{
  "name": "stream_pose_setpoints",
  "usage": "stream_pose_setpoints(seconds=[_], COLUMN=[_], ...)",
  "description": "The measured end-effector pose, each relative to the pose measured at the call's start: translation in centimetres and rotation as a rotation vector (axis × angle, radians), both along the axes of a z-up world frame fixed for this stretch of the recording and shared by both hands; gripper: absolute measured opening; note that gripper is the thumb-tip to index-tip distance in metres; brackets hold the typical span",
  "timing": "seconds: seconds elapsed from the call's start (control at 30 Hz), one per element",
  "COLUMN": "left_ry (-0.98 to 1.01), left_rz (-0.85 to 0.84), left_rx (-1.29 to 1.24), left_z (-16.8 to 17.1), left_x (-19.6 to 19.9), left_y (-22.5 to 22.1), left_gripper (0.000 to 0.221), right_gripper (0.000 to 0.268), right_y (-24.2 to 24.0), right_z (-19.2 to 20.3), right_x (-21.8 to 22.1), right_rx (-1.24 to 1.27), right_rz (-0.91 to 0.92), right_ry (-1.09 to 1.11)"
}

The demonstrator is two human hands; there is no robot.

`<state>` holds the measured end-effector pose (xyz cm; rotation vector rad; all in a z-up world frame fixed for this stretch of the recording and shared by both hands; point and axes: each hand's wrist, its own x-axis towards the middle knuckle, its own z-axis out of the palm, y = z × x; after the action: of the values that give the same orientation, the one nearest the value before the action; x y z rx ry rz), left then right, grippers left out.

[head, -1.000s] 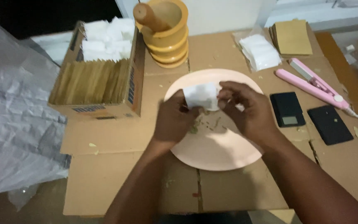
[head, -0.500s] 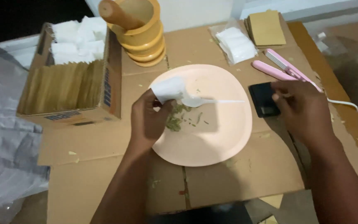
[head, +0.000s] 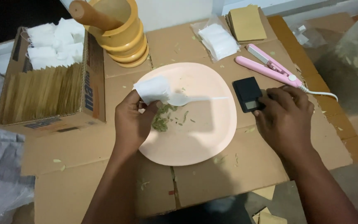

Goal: Filling small white bags with loose green herbs using a spoon and sealing them with a pink heat sealer

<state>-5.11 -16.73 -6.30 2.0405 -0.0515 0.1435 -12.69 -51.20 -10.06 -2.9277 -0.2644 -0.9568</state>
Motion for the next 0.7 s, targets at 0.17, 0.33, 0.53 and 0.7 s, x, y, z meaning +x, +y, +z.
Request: stream_pose_setpoints(seconds=[0.17, 0.33, 0.53, 0.7], left_ry=[-0.067, -0.043, 0.03, -0.003], left_rz=[-0.071, -0.053, -0.032, -0.054], left_rx=[0.003, -0.034, 0.008, 0.043], left_z=[0.1, 0.2, 0.1, -1.2], left_x=[-0.5, -0.5, -0.4, -0.1], left_y=[0.1, 0.2, -0.3, -0.1], left_gripper=[0.01, 0.018, 0.018, 0.016], right_gripper=[0.035, 0.033, 0.034, 0.023], right_y=[0.2, 0.3, -0.1, 1.2], right_z=[0.0, 0.2, 1.4, 3.3], right_x=[-0.2, 0.0, 0.3, 1.7], right_rx=[0.006, -0.003, 0.183, 0.588], right_rz=[-0.063, -0.044, 0.059, 0.204], right_ry=[0.053, 0.059, 0.021, 0.035])
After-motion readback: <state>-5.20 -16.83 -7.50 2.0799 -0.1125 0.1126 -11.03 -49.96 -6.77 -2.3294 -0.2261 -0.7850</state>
